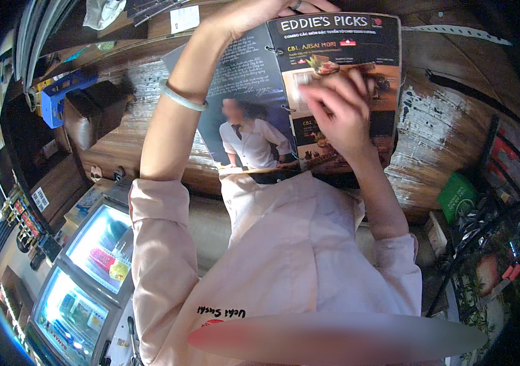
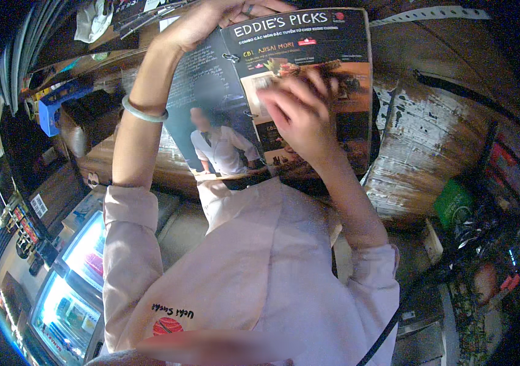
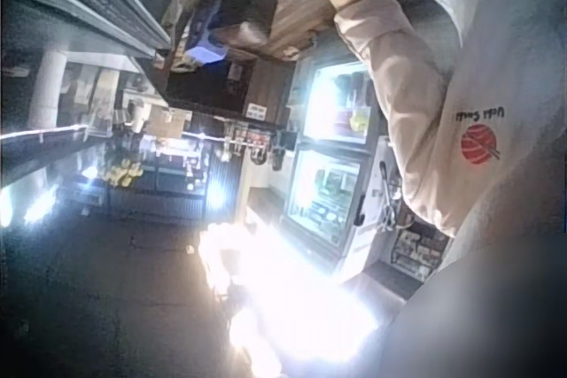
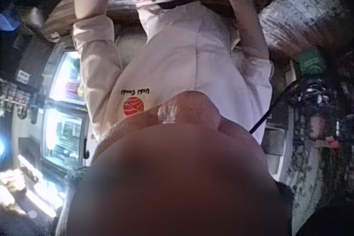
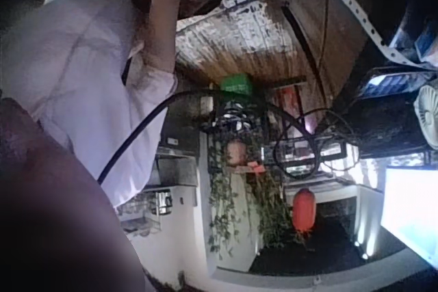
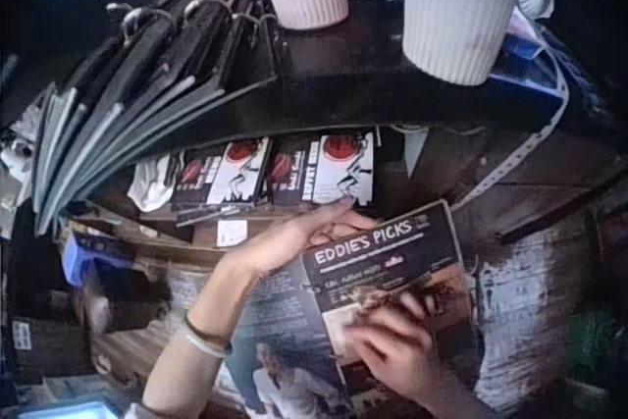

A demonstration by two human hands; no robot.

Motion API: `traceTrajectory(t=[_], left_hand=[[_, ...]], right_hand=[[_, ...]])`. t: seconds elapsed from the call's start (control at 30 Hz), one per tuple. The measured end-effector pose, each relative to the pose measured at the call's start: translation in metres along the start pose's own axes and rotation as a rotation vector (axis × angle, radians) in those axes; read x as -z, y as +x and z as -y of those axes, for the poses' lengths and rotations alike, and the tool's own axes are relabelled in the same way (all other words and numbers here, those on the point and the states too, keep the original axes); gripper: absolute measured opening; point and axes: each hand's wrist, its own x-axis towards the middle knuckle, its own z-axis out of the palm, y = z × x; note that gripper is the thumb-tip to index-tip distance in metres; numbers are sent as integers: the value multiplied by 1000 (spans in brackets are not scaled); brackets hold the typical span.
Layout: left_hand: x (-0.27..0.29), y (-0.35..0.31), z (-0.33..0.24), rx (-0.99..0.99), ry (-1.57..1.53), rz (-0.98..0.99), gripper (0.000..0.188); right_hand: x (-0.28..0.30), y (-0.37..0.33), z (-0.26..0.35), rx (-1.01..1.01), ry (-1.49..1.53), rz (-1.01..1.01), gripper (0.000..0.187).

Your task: The person repairs a restaurant menu binder by inserting a white plastic strip into the metal ring mechanism. They open and close the menu, align the strip with the rings, and secure it in place. The task is performed at a counter with other menus and equipment visible.

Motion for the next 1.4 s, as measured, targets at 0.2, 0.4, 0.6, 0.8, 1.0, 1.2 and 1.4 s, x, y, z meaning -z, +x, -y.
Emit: traceTrajectory(t=[0.2, 0.4, 0.6, 0.8, 1.0, 1.2, 1.4], left_hand=[[26, 33, 66, -266, 252, -70, 39], [24, 47, 76, -291, 631, -277, 37], [9, -37, 59, -509, 618, -589, 34], [32, -173, 158, -236, 1002, -1242, 45], [-3, -182, 219, -1, 641, -1048, 51], [-12, -174, 227, 44, 912, -1177, 38], [-8, -171, 223, 13, 974, -1159, 39]], right_hand=[[37, -74, -18, 113, 62, 355, 20], [5, -21, -31, -70, -77, 137, 15], [38, -86, -1, -41, 119, 435, 16], [54, -89, -3, -69, 65, 499, 16], [7, -55, -10, -296, 328, 305, 8], [68, -81, -26, 15, 137, 582, 10], [44, 24, -123, -3, 10, 228, 17]])
